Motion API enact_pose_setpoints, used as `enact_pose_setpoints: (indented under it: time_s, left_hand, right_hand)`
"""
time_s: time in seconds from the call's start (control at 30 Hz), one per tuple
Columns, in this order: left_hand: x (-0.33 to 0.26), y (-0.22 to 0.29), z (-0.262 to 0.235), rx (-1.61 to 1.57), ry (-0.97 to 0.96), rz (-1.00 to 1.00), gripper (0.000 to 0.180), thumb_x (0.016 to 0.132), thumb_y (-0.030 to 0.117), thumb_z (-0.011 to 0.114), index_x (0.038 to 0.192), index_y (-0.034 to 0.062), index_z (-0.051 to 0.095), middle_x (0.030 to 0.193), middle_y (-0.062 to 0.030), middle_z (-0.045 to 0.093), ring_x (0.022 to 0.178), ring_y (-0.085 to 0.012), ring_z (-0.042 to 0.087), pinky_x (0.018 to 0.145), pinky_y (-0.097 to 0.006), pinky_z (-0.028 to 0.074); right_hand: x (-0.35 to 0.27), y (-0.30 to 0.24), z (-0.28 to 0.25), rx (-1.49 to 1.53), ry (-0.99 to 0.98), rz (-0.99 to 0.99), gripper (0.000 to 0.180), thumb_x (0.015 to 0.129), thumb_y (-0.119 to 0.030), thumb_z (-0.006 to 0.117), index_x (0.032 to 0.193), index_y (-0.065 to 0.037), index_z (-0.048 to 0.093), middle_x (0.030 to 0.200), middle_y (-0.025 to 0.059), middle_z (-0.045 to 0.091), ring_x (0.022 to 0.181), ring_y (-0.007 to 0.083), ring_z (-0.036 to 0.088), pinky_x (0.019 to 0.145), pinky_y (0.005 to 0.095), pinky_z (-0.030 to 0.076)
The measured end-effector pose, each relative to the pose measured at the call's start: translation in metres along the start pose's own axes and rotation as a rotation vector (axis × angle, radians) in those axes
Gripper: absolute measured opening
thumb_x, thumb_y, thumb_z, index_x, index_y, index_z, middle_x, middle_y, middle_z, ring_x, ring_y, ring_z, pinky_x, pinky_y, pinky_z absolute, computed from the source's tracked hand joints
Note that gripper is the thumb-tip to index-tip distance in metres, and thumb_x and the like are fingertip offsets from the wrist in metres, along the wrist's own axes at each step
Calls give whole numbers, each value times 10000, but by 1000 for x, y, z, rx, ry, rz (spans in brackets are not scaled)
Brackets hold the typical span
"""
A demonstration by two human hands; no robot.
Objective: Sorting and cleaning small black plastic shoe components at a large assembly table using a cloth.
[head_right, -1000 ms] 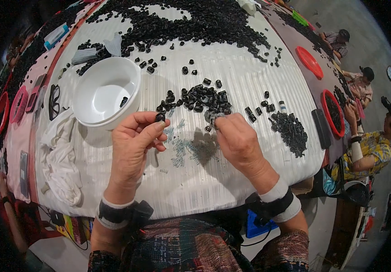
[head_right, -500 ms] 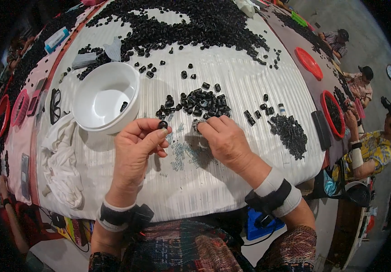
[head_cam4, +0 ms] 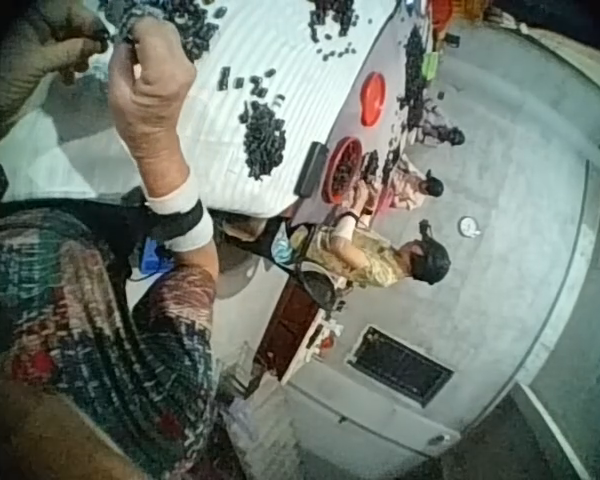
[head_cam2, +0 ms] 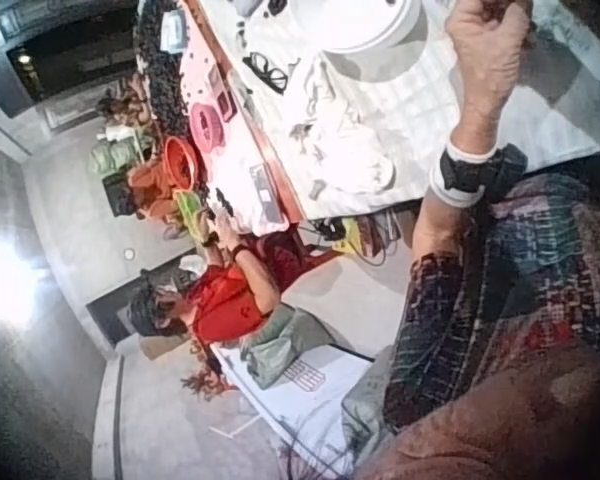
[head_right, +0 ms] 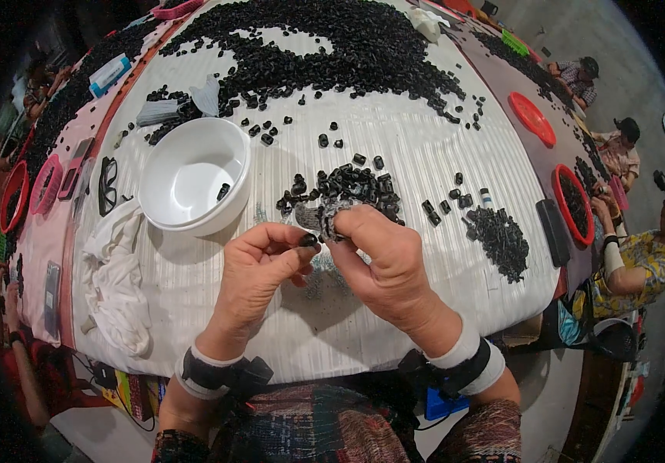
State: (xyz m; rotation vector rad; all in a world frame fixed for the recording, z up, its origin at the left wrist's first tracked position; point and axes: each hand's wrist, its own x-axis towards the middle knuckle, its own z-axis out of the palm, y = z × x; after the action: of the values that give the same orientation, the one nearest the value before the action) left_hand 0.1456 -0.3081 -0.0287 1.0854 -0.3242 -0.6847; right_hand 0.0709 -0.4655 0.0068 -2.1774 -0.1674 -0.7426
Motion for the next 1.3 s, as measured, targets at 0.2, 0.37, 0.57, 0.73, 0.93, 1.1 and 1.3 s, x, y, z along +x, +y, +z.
enact_pose_setpoints:
  time_s: [0.2,0.37,0.57,0.73,0.93,1.1,1.3]
  left_hand:
    - [-2,0,2,37,-16,-5,171,845,62,683,994,-8,634,819,-26,653,684,-47,583,580,-184,483]
    - [-2,-2,1,50,-6,-13,174,837,65,688,985,-12,638,816,-26,651,670,-46,577,581,-187,478]
    - [-2,-3,2,25,-3,-18,171,833,66,691,973,-18,641,814,-30,652,660,-43,574,572,-181,474]
    - [-1,-3,3,29,2,-15,164,832,64,693,965,-19,644,814,-33,654,656,-37,570,559,-170,468]
    - [-2,-3,2,59,-19,-4,163,833,64,696,966,-18,646,812,-35,655,655,-39,576,566,-174,478]
    - [-2,-7,1,42,1,-28,172,838,69,695,974,-23,644,829,-47,664,684,-54,605,575,-183,492]
    - [-2,-7,2,59,-4,-81,203,851,95,689,1000,-34,639,847,-69,670,729,-98,652,577,-190,512]
  right_hand:
    - [1,0,5,-109,-8,-47,208,727,118,631,900,11,590,758,109,584,640,210,595,571,294,476]
    - [-3,-2,13,-68,42,34,187,758,94,641,916,7,590,776,105,604,669,203,632,584,268,497]
    - [-6,4,17,51,89,106,224,775,76,644,976,5,575,857,88,653,711,152,645,608,259,512]
    - [-9,9,16,60,103,84,286,780,66,649,1043,2,553,888,105,670,782,156,665,637,261,521]
    - [-14,6,20,19,148,87,252,782,58,664,1001,-1,554,859,100,676,763,167,676,654,267,535]
    - [-17,7,25,-16,174,78,234,779,57,672,976,5,557,847,110,674,761,168,679,656,269,539]
    - [-18,7,23,-32,162,101,221,774,63,676,957,14,562,832,129,661,737,185,675,645,270,529]
